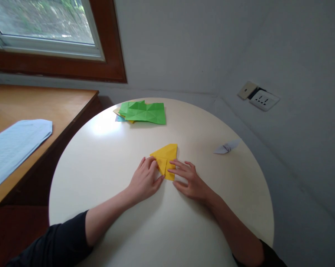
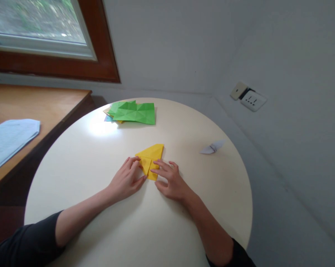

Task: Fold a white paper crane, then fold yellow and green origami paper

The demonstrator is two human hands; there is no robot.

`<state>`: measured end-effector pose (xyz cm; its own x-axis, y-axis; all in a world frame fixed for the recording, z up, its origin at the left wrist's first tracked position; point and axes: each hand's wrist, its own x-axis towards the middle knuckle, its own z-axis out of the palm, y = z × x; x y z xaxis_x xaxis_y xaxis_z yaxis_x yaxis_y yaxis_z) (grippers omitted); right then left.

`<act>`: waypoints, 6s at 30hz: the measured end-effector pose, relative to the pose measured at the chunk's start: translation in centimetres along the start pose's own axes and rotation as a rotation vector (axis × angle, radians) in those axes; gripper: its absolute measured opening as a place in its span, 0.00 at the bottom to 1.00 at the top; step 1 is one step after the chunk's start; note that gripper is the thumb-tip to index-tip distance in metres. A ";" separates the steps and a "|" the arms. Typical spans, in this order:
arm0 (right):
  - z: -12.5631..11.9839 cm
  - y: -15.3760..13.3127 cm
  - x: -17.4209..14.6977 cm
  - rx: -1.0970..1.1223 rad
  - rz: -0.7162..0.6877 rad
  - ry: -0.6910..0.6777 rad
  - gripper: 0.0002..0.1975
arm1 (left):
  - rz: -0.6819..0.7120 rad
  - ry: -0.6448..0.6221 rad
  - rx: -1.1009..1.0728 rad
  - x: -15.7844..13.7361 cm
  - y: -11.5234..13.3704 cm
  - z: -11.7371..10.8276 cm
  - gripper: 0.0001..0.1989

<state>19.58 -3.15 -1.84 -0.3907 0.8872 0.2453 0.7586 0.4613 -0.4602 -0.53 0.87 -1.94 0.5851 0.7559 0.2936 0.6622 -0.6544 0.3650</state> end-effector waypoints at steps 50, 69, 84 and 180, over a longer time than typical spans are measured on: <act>1.1 2.2 0.9 0.326 0.375 0.247 0.26 | -0.012 -0.005 0.003 0.0 -0.2 0.3 0.17; 1.1 0.8 1.5 0.790 0.313 0.452 0.23 | -0.006 -0.046 -0.006 0.1 0.0 0.0 0.16; 2.1 0.6 1.2 0.639 0.187 0.390 0.27 | 0.026 -0.049 -0.014 -0.1 0.0 0.0 0.22; -0.2 3.9 1.5 -0.100 0.391 0.169 0.09 | -0.304 -0.058 -0.139 0.7 -2.2 -0.7 0.13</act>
<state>22.07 0.02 -3.05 0.0206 0.9778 0.2084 0.8826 0.0802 -0.4633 -1.95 2.88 -1.89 0.3989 0.9112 0.1033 0.7431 -0.3872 0.5458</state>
